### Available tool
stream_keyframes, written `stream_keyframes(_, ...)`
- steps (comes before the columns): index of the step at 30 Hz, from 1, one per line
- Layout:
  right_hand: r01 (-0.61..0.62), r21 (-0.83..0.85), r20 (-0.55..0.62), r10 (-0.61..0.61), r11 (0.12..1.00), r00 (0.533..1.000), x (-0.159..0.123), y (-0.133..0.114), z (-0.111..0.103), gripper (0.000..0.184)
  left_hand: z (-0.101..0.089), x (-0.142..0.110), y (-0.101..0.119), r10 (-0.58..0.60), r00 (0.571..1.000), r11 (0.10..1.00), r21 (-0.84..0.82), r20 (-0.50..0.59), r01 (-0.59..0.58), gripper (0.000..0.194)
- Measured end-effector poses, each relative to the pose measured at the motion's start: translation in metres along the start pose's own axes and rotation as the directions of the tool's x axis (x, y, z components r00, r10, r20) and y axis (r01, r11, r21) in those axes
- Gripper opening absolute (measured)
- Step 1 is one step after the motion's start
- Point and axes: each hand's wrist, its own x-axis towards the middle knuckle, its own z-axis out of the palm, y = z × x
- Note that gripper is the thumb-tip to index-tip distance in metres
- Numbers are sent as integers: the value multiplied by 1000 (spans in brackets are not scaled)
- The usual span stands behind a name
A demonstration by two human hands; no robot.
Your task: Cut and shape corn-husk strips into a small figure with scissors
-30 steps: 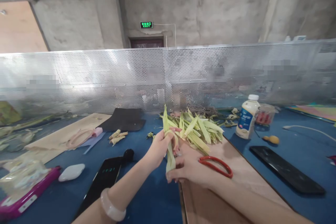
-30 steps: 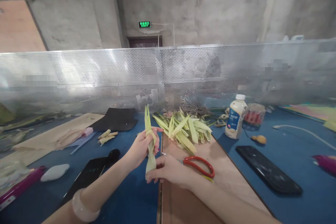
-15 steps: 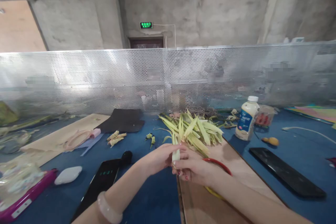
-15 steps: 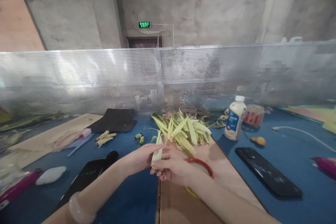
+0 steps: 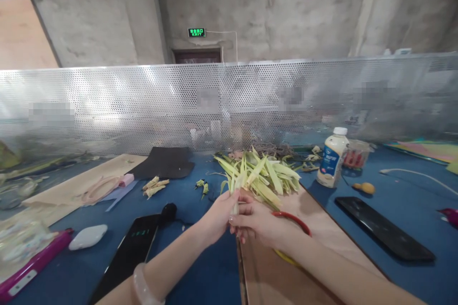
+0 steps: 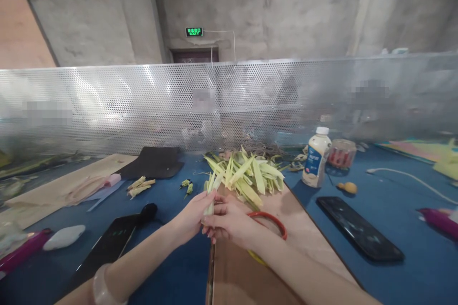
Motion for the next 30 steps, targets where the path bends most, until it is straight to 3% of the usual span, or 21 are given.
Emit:
stream_keyframes(5, -5, 8, 61, 4, 1000, 998, -2, -3, 1, 32, 5, 0, -4, 26, 991, 998, -46, -129, -32, 42)
stream_keyframes(11, 14, 57, 65, -18, 998, 998, -3, -3, 7, 39, 5, 2, -6, 156, 942, 984, -42, -296, -176, 35)
stream_keyframes(21, 31, 93, 91, -39, 995, 995, -1, 5, 3, 36, 5, 3, -13, 199, 911, 977, 1, -362, -214, 38)
stream_keyframes(27, 64, 109, 121, -77, 992, 990, 1, 10, 8, 39, 0, 8, -12, 285, 865, 948, -9, -413, -317, 33)
stream_keyframes(30, 116, 42, 151, -121, 992, 981, 0, 9, 10, 37, -1, 8, -8, 306, 855, 934, -43, -419, -355, 31)
